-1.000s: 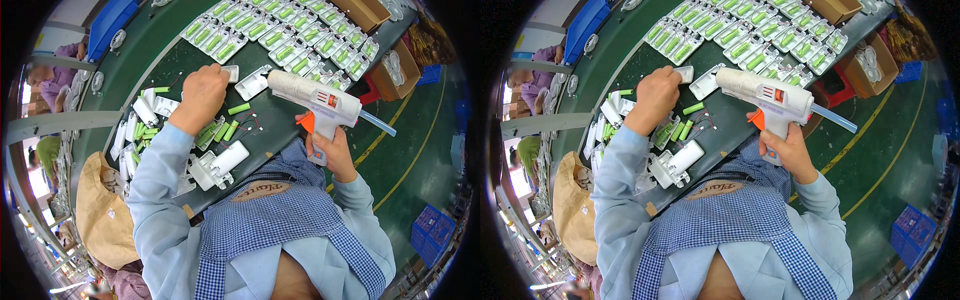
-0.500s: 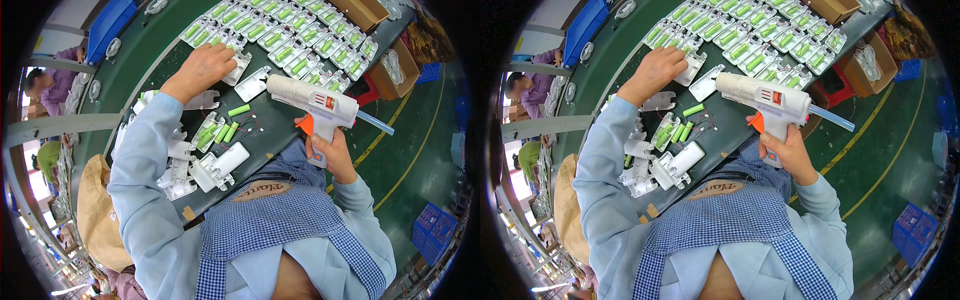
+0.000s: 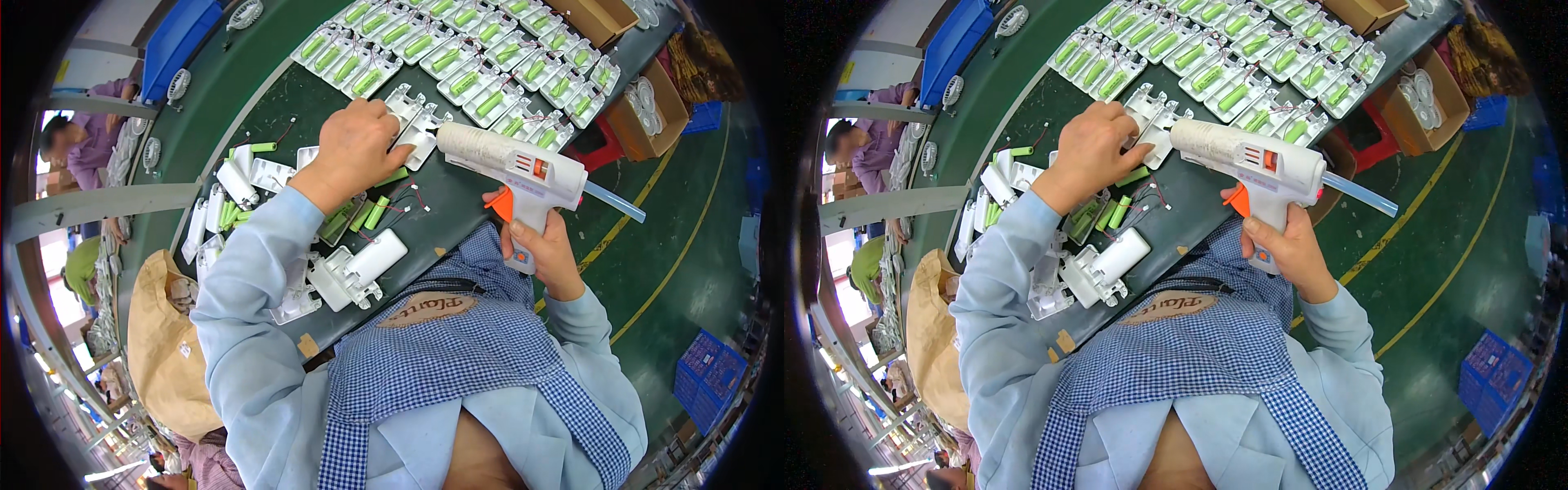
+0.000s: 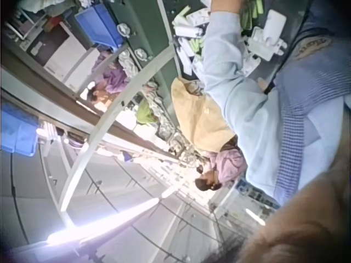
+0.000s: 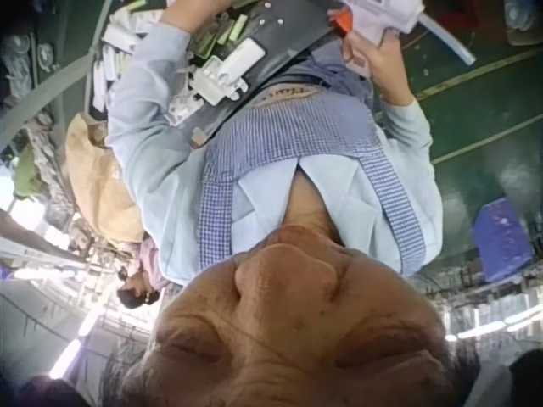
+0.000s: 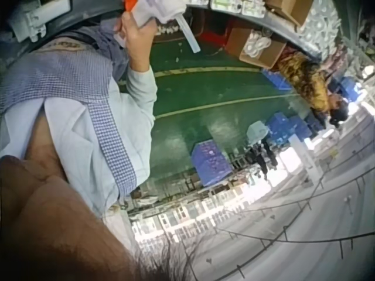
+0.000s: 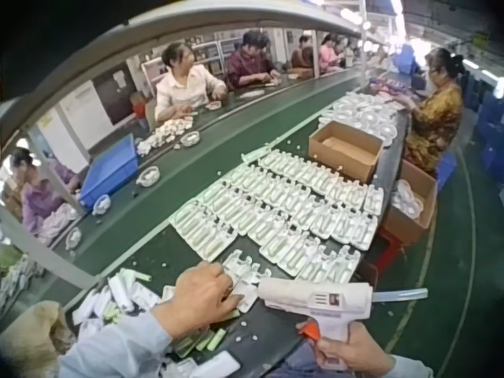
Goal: Assembling electronic components by gluing lithium-ion batteries into plastic casings.
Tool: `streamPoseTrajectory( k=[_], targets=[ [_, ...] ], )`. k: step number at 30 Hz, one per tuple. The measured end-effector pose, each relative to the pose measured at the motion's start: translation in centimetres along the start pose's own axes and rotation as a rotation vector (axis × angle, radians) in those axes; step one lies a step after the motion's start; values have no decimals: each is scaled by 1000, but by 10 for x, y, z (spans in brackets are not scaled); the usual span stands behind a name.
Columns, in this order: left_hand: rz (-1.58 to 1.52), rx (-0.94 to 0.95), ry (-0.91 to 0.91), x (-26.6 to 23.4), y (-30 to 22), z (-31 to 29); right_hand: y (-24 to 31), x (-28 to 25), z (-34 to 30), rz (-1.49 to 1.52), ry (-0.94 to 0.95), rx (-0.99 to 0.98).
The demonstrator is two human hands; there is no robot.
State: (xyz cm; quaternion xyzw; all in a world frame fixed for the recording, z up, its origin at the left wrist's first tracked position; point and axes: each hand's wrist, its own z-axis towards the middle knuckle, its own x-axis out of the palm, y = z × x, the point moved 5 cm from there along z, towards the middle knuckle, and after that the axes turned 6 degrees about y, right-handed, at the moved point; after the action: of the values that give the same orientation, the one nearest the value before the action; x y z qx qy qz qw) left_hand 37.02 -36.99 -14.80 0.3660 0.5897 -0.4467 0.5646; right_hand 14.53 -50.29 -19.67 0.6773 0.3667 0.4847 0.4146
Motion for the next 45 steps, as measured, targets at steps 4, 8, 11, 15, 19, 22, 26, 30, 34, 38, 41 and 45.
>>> streamPoseTrajectory(
  k=[4,8,11,15,19,22,26,30,34,38,41,45],
  targets=[
    [23,-88,-6,13,4,2,-2,1,-2,-6,19,4],
    [-14,-79,-14,12,5,11,1,3,-1,9,15,-24],
    [-112,-77,-79,-1,15,4,3,4,0,14,11,-32],
    [-273,-181,-15,-25,52,-20,7,3,6,-2,29,-45],
    [65,-182,144,-15,60,-50,10,7,12,-11,48,-39],
    [216,-161,165,0,68,-57,9,9,14,-16,44,-40],
    [134,-178,91,-16,71,-53,11,12,15,-34,43,-42],
    [73,-113,-107,-45,39,-33,12,7,13,-46,27,-42],
    [-196,-42,83,-29,-9,-30,11,4,14,-37,15,-43],
    [-207,8,113,-3,-41,-15,17,1,15,-36,10,-43],
    [-177,-18,56,13,-45,0,21,1,16,-48,15,-19],
    [-43,-87,-63,12,-36,3,23,0,18,-34,3,-54]
  ],
)
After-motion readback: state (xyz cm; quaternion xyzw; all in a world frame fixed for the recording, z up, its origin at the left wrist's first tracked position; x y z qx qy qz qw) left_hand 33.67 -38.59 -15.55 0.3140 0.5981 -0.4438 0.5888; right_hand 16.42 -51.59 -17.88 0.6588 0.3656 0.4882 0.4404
